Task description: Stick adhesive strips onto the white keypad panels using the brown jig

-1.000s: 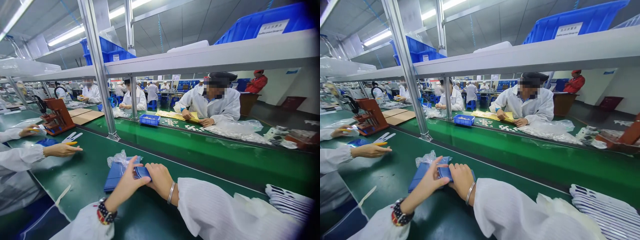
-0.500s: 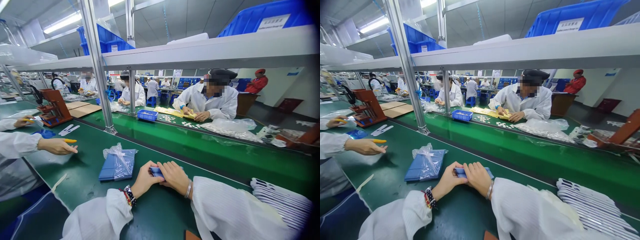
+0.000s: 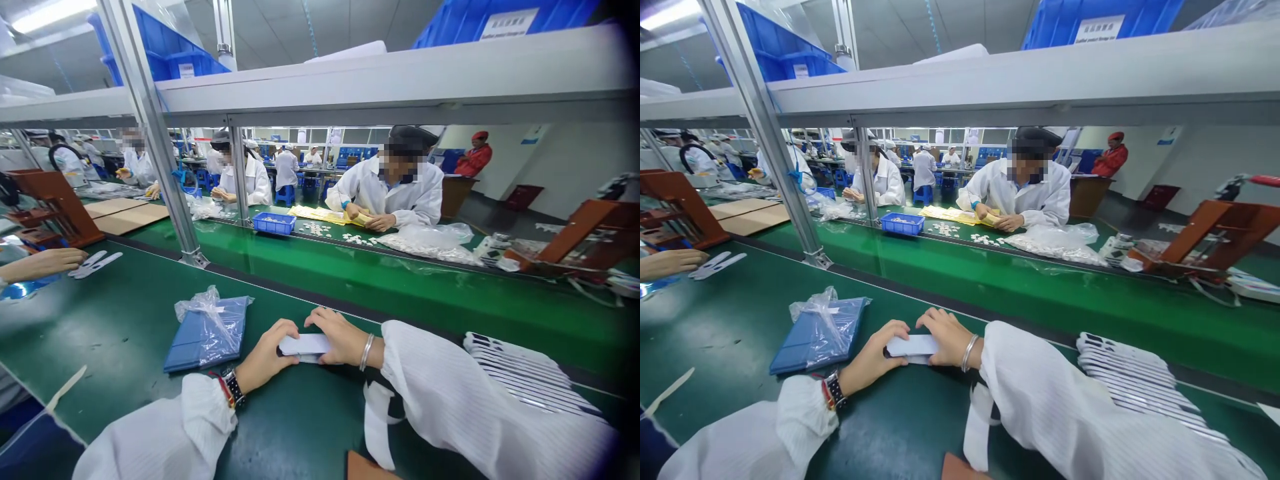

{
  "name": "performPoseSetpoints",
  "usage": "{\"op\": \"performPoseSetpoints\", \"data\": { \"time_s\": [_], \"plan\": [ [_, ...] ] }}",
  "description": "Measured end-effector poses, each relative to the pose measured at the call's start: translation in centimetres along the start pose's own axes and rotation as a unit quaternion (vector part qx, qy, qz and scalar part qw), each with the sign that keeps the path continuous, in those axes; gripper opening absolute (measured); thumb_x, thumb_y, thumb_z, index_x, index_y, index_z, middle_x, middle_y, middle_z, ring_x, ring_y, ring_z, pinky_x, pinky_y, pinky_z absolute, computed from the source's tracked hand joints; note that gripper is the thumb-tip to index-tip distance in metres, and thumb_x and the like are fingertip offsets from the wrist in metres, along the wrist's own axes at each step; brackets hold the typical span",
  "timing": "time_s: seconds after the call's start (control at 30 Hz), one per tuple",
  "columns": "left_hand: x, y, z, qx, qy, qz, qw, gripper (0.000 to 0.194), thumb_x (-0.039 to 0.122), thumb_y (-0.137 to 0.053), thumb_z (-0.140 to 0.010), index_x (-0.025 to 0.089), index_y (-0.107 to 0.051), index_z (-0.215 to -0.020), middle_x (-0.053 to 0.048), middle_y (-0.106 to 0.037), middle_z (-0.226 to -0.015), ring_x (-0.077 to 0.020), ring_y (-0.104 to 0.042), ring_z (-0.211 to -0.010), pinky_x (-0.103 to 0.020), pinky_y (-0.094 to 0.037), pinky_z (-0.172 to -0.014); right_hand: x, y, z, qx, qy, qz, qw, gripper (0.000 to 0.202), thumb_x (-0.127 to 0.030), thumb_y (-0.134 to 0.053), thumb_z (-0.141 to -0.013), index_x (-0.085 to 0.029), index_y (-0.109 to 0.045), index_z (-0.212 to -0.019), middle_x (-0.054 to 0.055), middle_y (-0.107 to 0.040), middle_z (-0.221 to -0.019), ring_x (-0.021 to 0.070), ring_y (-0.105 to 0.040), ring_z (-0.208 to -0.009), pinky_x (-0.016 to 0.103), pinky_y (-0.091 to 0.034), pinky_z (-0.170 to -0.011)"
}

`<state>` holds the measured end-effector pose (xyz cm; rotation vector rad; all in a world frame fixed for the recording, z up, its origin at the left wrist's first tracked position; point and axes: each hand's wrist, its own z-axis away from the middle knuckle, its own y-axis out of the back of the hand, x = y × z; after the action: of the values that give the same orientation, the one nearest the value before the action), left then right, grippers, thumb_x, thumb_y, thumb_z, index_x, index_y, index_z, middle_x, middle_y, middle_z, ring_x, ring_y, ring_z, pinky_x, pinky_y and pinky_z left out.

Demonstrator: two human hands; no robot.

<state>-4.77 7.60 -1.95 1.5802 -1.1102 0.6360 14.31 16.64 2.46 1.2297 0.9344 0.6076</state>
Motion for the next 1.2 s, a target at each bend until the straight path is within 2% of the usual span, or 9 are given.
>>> {"op": "performPoseSetpoints", "data": {
  "time_s": [0.13,0.27,0.47,0.57,0.73,0.87,1.0,1.13,1.2],
  "plan": [
    [-0.2,0.7,0.3,-0.018,0.021,-0.037,0.999,0.045,0.005,-0.065,-0.066,0.022,-0.051,-0.106,-0.002,-0.058,-0.105,-0.0201,-0.055,-0.100,-0.032,-0.041,-0.088,0.0,0.0,-0.1,-0.072,-0.019,-0.011,0.997,0.070,-0.028,-0.080,-0.055,-0.014,-0.052,-0.118,0.011,-0.060,-0.110,0.0276,-0.056,-0.100,0.037,-0.043,-0.085],
    [-0.3,1.6,0.6,-0.036,0.045,-0.064,0.996,0.069,0.007,-0.068,-0.065,0.025,-0.041,-0.127,-0.004,-0.059,-0.113,-0.0216,-0.055,-0.106,-0.035,-0.041,-0.093,-0.3,0.1,0.2,-0.098,-0.032,-0.010,0.995,0.060,-0.025,-0.076,-0.059,-0.014,-0.055,-0.114,0.012,-0.062,-0.107,0.0265,-0.059,-0.096,0.032,-0.046,-0.078],
    [-0.3,1.6,0.6,-0.049,0.051,-0.106,0.992,0.050,0.011,-0.066,-0.070,0.024,-0.054,-0.117,-0.004,-0.063,-0.107,-0.0221,-0.056,-0.103,-0.037,-0.042,-0.093,-1.1,0.1,0.5,-0.097,-0.032,0.013,0.995,0.050,-0.016,-0.072,-0.059,-0.010,-0.059,-0.107,0.013,-0.064,-0.100,0.0268,-0.062,-0.090,0.032,-0.046,-0.075],
    [0.0,1.4,0.6,-0.051,0.048,-0.123,0.990,0.044,0.010,-0.063,-0.070,0.023,-0.057,-0.112,-0.005,-0.062,-0.110,-0.0224,-0.055,-0.105,-0.037,-0.042,-0.094,-1.4,0.1,0.7,-0.095,-0.026,0.016,0.995,0.051,-0.014,-0.072,-0.063,-0.010,-0.058,-0.112,0.013,-0.062,-0.106,0.0257,-0.061,-0.094,0.033,-0.046,-0.081],
    [1.8,2.0,0.9,-0.081,0.051,-0.148,0.984,0.061,0.010,-0.061,-0.068,0.022,-0.047,-0.126,-0.007,-0.055,-0.122,-0.0243,-0.049,-0.115,-0.040,-0.039,-0.100,-0.6,3.2,2.7,-0.060,-0.045,-0.016,0.997,0.084,-0.038,-0.079,-0.060,-0.007,-0.045,-0.129,0.020,-0.041,-0.135,0.0307,-0.043,-0.122,0.036,-0.038,-0.100],
    [3.8,2.8,-0.1,-0.140,0.053,-0.175,0.973,0.066,0.024,-0.069,-0.067,0.022,-0.046,-0.129,-0.009,-0.045,-0.135,-0.0282,-0.040,-0.125,-0.042,-0.034,-0.104,0.7,5.9,7.2,-0.006,-0.151,-0.089,0.984,0.068,-0.048,-0.064,-0.074,-0.012,-0.047,-0.129,0.016,-0.056,-0.122,0.0286,-0.052,-0.113,0.038,-0.044,-0.092],
    [4.7,1.9,-2.5,-0.202,0.046,-0.213,0.955,0.070,0.025,-0.073,-0.062,0.021,-0.048,-0.128,-0.009,-0.052,-0.128,-0.0296,-0.044,-0.121,-0.043,-0.034,-0.102,0.4,3.8,11.1,-0.025,-0.229,-0.080,0.970,0.063,-0.035,-0.073,-0.063,-0.017,-0.054,-0.121,0.013,-0.064,-0.107,0.0292,-0.060,-0.099,0.036,-0.048,-0.079],
    [4.7,0.2,-4.1,-0.239,0.048,-0.264,0.933,0.071,0.013,-0.072,-0.055,0.021,-0.053,-0.123,-0.010,-0.060,-0.117,-0.0319,-0.053,-0.110,-0.040,-0.042,-0.091,-0.9,0.0,12.2,-0.009,-0.223,-0.094,0.970,0.032,-0.013,-0.063,-0.068,-0.024,-0.064,-0.098,0.004,-0.069,-0.084,0.0209,-0.065,-0.077,0.027,-0.047,-0.065],
    [4.8,-0.3,-4.1,-0.236,0.057,-0.293,0.925,0.066,0.010,-0.067,-0.056,0.022,-0.054,-0.120,-0.010,-0.060,-0.116,-0.0324,-0.054,-0.109,-0.040,-0.043,-0.088,-1.5,-1.0,12.3,0.023,-0.199,-0.097,0.975,0.026,-0.006,-0.052,-0.071,-0.026,-0.065,-0.082,0.001,-0.067,-0.072,0.0180,-0.063,-0.067,0.026,-0.043,-0.059]
  ]
}}
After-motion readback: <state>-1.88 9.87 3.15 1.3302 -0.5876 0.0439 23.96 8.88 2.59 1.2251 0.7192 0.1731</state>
